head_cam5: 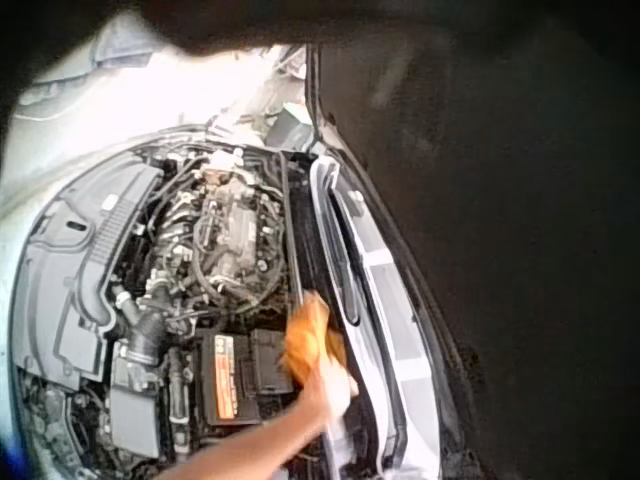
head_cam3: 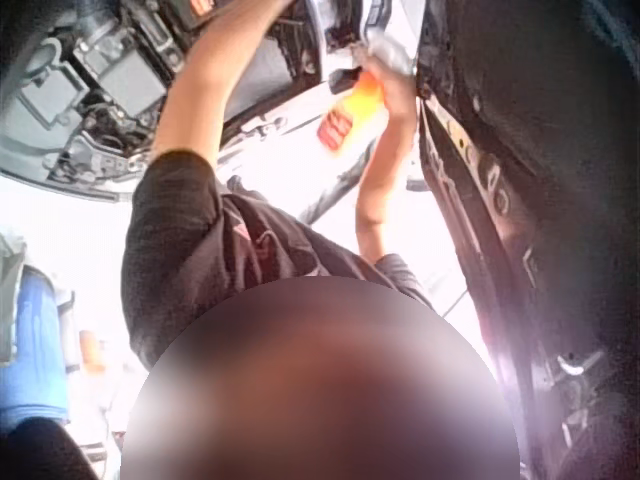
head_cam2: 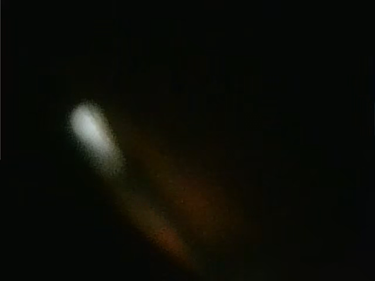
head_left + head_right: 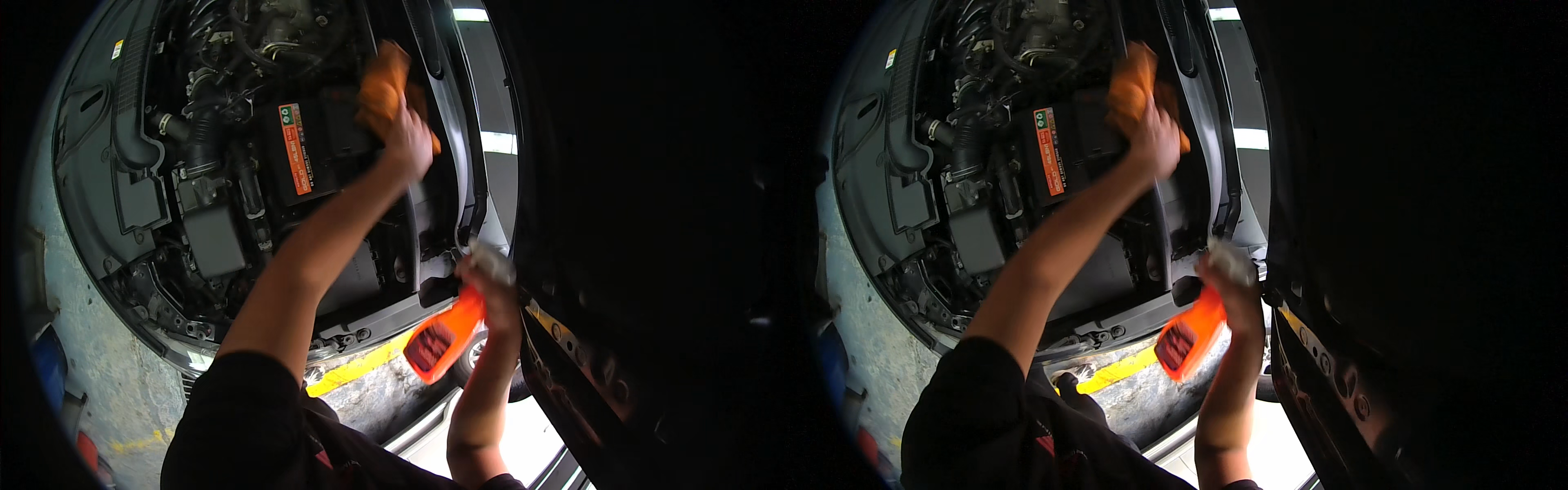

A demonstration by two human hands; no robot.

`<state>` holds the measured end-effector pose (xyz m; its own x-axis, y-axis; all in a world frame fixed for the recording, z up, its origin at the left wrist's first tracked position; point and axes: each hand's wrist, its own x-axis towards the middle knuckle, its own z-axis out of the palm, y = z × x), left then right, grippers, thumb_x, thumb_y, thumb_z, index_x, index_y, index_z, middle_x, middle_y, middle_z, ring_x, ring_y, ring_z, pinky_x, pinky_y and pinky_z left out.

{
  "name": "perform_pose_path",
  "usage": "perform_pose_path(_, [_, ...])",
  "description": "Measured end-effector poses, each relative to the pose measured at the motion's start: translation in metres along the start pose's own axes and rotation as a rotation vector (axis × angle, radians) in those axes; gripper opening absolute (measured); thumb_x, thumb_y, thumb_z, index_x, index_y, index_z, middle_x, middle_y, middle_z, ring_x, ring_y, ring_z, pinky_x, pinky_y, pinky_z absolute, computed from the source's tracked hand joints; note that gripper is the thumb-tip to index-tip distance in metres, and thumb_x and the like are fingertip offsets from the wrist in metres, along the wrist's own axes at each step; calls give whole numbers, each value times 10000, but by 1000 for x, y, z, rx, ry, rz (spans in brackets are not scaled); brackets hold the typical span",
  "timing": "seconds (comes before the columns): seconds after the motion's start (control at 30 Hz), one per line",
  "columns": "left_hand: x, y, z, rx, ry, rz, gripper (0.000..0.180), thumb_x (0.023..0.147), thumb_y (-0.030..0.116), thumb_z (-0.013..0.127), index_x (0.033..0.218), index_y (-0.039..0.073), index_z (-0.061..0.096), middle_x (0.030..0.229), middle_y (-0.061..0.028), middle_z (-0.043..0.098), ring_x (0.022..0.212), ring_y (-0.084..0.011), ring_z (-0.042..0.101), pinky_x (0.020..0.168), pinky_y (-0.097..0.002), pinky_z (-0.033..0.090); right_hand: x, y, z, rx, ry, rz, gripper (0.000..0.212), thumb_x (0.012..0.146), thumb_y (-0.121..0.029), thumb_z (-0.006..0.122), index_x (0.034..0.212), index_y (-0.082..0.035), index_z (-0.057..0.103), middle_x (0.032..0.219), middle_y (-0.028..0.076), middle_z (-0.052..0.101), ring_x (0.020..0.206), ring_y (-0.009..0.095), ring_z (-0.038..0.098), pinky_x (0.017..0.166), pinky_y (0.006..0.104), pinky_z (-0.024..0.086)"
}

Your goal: The person wipes the engine bay of a car with an orange microfiber cloth, then sprays a cleaning solution from a red bottle and continues wiping various components under the hood. The person moves around the front of the vehicle to reach different areas.

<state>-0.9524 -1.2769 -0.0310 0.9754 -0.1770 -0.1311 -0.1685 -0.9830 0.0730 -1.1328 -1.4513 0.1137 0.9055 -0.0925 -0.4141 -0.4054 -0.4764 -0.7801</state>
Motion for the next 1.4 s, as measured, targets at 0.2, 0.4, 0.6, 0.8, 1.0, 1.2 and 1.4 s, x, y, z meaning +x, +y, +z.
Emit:
perform_pose_path(0.2, [-66,45,17,-238,85,145,535,1057,285,525,1483,-25,614,1601,-270,507,1471,-387,500,1285,-389,312,-103,26,-31,-16,-17,273,287,850,-39,823,1114,-13,713,952,20,706,882,113,657,803,265,525])
perform_pose_path(0.4, [-33,47,33,-70,94,114,546,1044,296,543,1522,32,580,1637,-185,499,1572,-384,367,1287,-516,249,-148,47,-48,-90,104,285,420,826,-36,846,1226,2,724,1005,54,747,897,148,699,811,291,558])
perform_pose_path(0.6, [-103,106,60,-248,-268,644,461,869,294,706,1270,84,789,1460,-92,641,1422,-279,529,1213,-484,367,-143,44,-41,-133,-83,94,361,806,-28,816,1155,-25,727,993,41,734,907,148,674,798,297,543])
perform_pose_path(0.8, [-132,79,21,-271,40,572,309,860,264,672,1034,74,843,1254,-84,772,1128,-250,733,1123,-460,450,-150,46,-56,-295,-160,-100,345,829,-42,794,1166,-22,723,1042,41,733,866,140,665,758,302,548])
perform_pose_path(1.0, [-190,117,5,-599,83,195,365,940,284,621,1069,-3,805,1052,-210,790,923,-266,778,970,-481,549,-181,87,-119,-303,-186,-80,298,830,-51,802,1116,-17,728,1010,38,737,903,130,670,815,314,557])
perform_pose_path(1.2, [-219,213,89,-272,402,501,532,1005,346,519,1269,-65,730,1444,-184,655,1427,-317,508,1278,-433,282,-185,129,-140,-372,-319,-50,264,839,-80,807,1082,-29,716,977,30,722,923,115,652,844,307,537])
perform_pose_path(1.4, [-216,204,98,-167,150,251,629,1062,450,522,1436,-41,638,1561,-197,573,1506,-312,461,1270,-484,292,-187,167,-172,-294,-341,-52,271,844,-104,829,1072,-21,709,970,31,725,924,105,653,850,311,533])
